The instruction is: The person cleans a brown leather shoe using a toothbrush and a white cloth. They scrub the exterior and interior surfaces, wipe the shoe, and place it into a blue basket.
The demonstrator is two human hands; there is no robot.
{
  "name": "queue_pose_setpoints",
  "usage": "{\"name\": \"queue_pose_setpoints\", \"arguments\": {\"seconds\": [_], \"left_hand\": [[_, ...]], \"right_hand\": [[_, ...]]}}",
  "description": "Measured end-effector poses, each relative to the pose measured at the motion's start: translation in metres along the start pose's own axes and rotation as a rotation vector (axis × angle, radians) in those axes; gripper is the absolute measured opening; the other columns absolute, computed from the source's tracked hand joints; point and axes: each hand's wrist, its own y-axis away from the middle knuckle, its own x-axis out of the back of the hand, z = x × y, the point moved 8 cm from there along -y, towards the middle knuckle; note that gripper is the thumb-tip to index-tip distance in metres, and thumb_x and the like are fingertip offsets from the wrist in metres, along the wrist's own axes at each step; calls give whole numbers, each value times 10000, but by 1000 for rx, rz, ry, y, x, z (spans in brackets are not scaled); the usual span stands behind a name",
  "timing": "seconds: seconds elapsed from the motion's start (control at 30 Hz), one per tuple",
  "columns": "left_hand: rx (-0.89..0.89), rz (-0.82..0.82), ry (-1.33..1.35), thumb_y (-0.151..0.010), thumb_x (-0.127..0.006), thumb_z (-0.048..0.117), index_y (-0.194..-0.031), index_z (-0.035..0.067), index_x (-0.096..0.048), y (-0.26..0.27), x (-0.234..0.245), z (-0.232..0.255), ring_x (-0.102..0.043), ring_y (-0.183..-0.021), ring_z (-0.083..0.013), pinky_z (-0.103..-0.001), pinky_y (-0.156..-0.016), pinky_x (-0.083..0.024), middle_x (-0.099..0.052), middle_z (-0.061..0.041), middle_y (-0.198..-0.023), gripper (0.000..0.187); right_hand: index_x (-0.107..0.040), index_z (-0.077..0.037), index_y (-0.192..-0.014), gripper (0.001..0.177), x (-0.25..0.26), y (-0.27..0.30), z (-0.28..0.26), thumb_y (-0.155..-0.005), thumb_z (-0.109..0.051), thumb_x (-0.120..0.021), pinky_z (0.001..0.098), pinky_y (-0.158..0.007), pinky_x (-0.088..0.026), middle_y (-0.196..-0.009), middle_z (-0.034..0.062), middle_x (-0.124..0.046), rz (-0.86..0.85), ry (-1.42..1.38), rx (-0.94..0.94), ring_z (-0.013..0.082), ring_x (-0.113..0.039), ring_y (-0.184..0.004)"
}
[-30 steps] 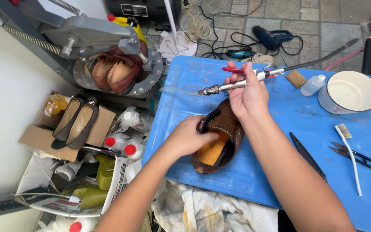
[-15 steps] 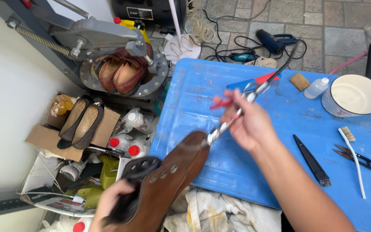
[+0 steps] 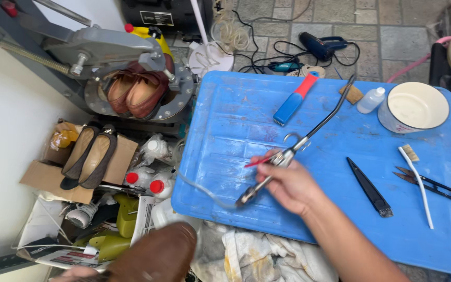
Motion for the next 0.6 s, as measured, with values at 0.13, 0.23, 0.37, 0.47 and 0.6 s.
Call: {"name": "queue_pose_setpoints", "arguments": {"seconds": [0.13, 0.23, 0.37, 0.47, 0.6], "left_hand": [[-155, 1, 11, -711, -517, 66, -1468, -79, -489, 13, -18, 33, -590, -1319, -326, -410, -1148, -418, -617, -210, -1415, 772], [-252, 21, 7, -715, -508, 54, -1488, -82, -471, -12, -19, 20, -580, -1348, -326, -406, -1166, -409, -598, -206, -1451, 786], [-449, 98, -154, -680, -497, 52, -1493, -12, -464, -87, -35, -25, -580, -1201, -302, -379, -1095, -427, -607, -151, -1328, 816], [-771, 23, -612, -679, -483, 61, -1306, -84, -565, -100, -80, -37, -563, -1189, -293, -332, -1121, -417, -585, -161, -1236, 649], [-762, -48, -874, -700, -472, 34, -1211, -50, -637, -115, -103, -52, -602, -1114, -283, -324, -1053, -447, -610, -163, -1136, 543]], "right_hand": [[-565, -15, -1026, 244, -23, 33, 48, -829, 106, -645, 353, -758, -589, -1057, 246, -727, -92, 85, -187, 243, -686, -844], [-557, -37, -1040, 229, -31, 69, 102, -861, 59, -663, 366, -705, -601, -1045, 231, -726, -216, 141, -420, 254, -715, -850], [-616, -71, -1069, 194, -3, 109, 173, -912, -1, -707, 330, -879, -572, -1073, 184, -723, -442, 459, -507, 218, -716, -970], [-658, -54, -1074, 134, 34, 113, 197, -993, -116, -745, 325, -986, -511, -1080, 132, -698, -624, 763, -260, 184, -682, -1050], [-667, -38, -993, 153, 96, 126, 202, -936, -157, -745, 363, -942, -554, -1000, 125, -721, -418, 605, -362, 195, -720, -979]]}}
